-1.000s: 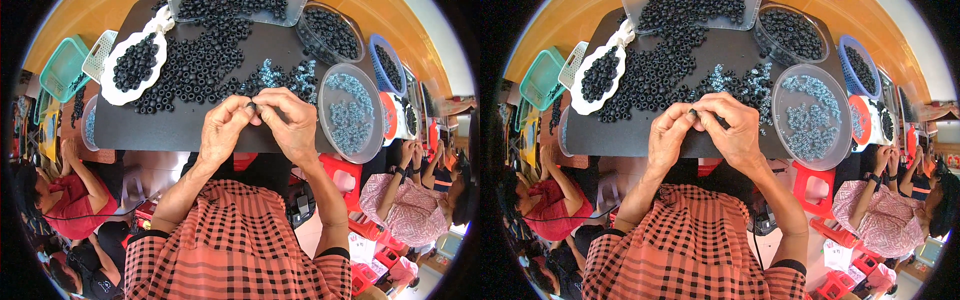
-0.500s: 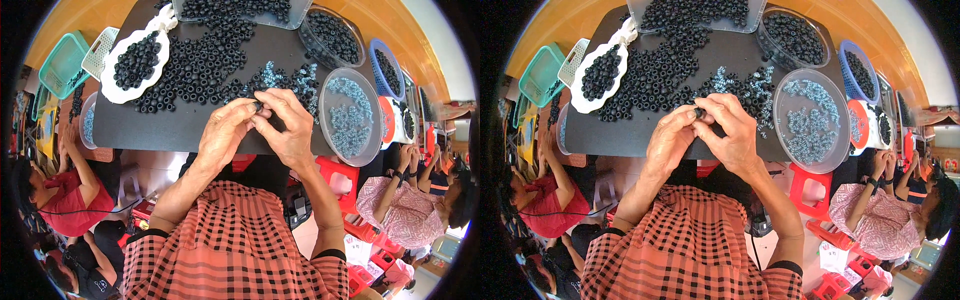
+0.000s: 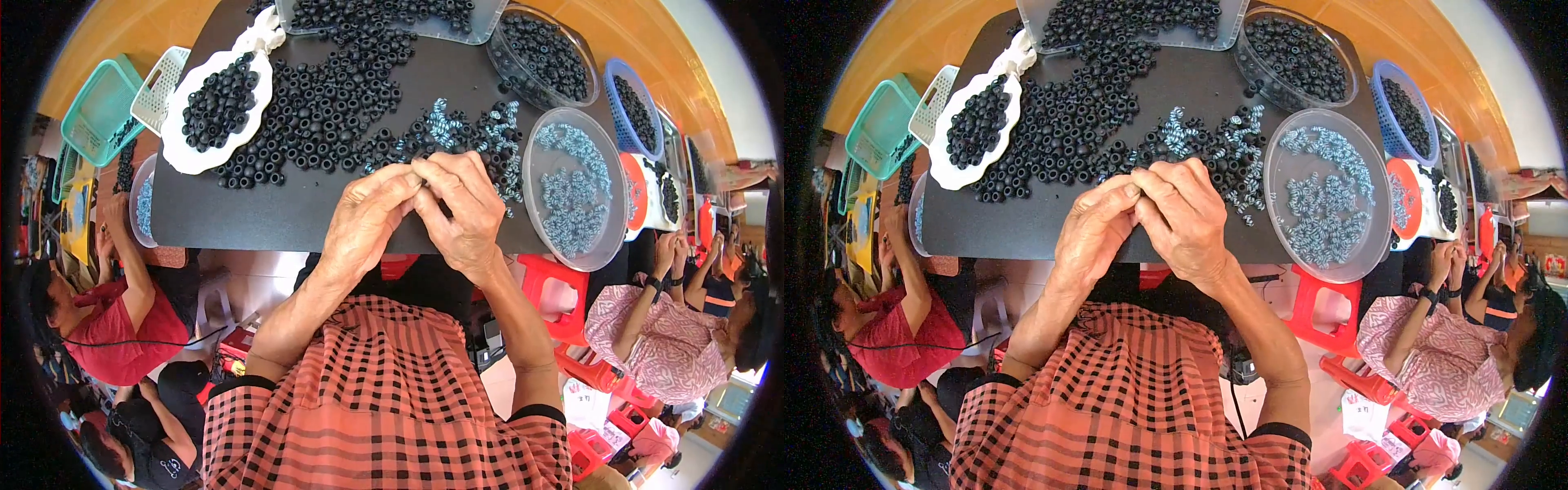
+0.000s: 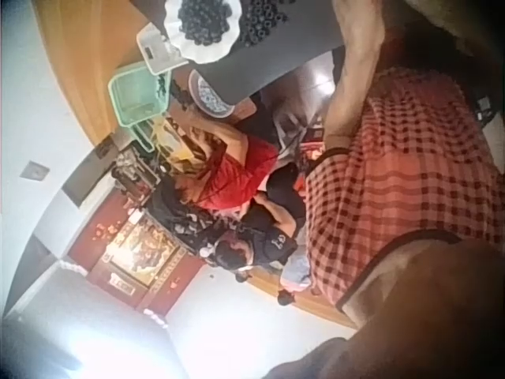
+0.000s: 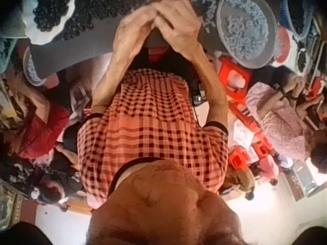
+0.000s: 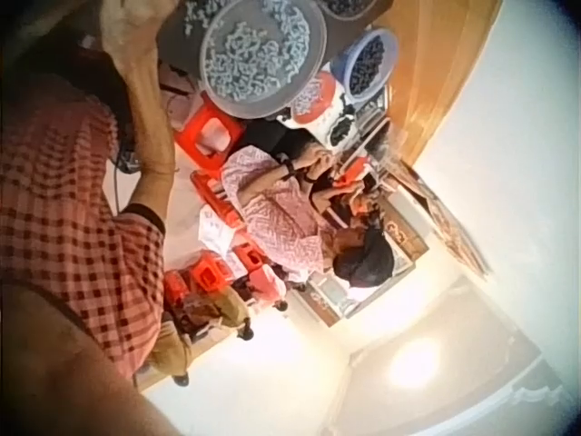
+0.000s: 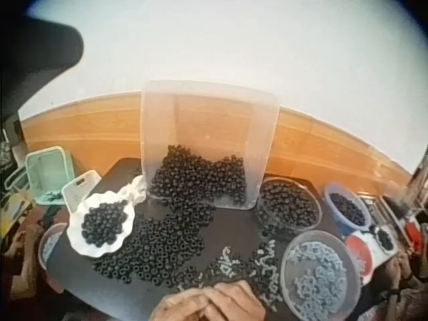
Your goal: The person assembles small components by hand, picking up outer black casings and inserting patterned pieces into them before placing them on the table.
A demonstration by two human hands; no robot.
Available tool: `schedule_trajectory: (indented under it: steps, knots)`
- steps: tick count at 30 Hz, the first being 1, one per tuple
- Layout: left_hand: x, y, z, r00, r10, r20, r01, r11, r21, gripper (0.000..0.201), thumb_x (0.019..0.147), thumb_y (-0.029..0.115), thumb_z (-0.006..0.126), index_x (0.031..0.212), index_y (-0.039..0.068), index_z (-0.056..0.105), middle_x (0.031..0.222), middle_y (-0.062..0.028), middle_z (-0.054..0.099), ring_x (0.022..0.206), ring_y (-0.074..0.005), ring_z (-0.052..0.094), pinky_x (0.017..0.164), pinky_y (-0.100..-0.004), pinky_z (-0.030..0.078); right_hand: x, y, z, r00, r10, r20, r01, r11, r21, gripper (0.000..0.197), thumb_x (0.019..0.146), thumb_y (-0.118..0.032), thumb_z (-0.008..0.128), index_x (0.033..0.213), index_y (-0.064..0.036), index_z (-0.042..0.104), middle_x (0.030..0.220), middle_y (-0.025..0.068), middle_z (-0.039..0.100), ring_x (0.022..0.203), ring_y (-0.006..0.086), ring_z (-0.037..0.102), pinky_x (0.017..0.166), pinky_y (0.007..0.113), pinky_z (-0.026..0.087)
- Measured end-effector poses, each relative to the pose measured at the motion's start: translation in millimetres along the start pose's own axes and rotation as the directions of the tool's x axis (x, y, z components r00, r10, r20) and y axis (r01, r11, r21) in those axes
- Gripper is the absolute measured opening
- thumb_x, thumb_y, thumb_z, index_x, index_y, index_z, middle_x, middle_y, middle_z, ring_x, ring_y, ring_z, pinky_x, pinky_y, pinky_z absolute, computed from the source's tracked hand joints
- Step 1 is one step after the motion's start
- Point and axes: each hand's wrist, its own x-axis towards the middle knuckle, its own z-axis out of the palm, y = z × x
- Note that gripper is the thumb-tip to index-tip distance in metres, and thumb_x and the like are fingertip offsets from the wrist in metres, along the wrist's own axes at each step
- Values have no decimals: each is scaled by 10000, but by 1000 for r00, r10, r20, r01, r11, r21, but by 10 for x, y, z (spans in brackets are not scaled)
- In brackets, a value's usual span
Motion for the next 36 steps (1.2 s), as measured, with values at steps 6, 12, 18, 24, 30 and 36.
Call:
schedule_trajectory:
  steps: [6, 12, 18, 24, 30, 36]
  knots:
    - [27, 15, 52, 999, 6, 49, -6, 1000, 1, 256, 971, 166, 482, 1064, -48, 587, 986, -77, 614, 931, -133, 590, 860, -279, 467, -6, -68, -89, 977, 215, 0, -214, 971, 106, 354, 681, 81, 711, 1021, 5, 653, 937, 104, 620, 730, 167, 589, 587, 264, 504]
    - [4, 80, -81, 977, 208, 51, -214, 940, 264, 287, 989, 203, 439, 1034, -49, 571, 901, -110, 645, 889, -178, 623, 869, -332, 481, 511, 188, -533, 989, 150, -6, -149, 976, -159, 280, 733, -25, 711, 1007, -37, 657, 877, 127, 653, 722, 196, 642, 662, 308, 515]
    - [-38, 67, 93, 990, 125, 64, -137, 756, 640, 165, 962, 141, 497, 968, 8, 595, 832, -19, 634, 789, -66, 569, 704, -213, 442, 1048, 1406, -1206, 955, 230, -189, -297, 782, -548, 234, 760, -157, 726, 965, -48, 693, 807, 120, 663, 719, 234, 641, 684, 342, 504]
    - [-80, 125, 69, 987, 138, 80, -155, 717, 680, 144, 949, 101, 500, 993, 7, 599, 829, -37, 653, 783, -94, 578, 747, -245, 452, 1212, 875, -278, 987, 97, 128, -80, 988, -133, 142, 775, -30, 644, 914, -32, 675, 870, 103, 660, 773, 204, 649, 739, 296, 507]
    - [-49, 86, 56, 989, 97, 108, -145, 727, 672, 165, 953, 132, 501, 974, -8, 587, 834, -52, 646, 798, -103, 584, 731, -257, 467, 1048, 777, 375, 910, -43, 412, 99, 988, -116, 241, 763, -22, 650, 1004, -20, 650, 993, 129, 634, 848, 229, 629, 742, 306, 503]
    - [-76, 140, 63, 989, 100, 105, -144, 742, 654, 166, 948, 130, 500, 970, -9, 588, 828, -57, 642, 774, -98, 577, 690, -254, 465, 1005, 676, 263, 859, 68, 508, -95, 995, 28, 177, 771, -19, 647, 947, -4, 660, 931, 112, 649, 755, 206, 625, 684, 298, 498]
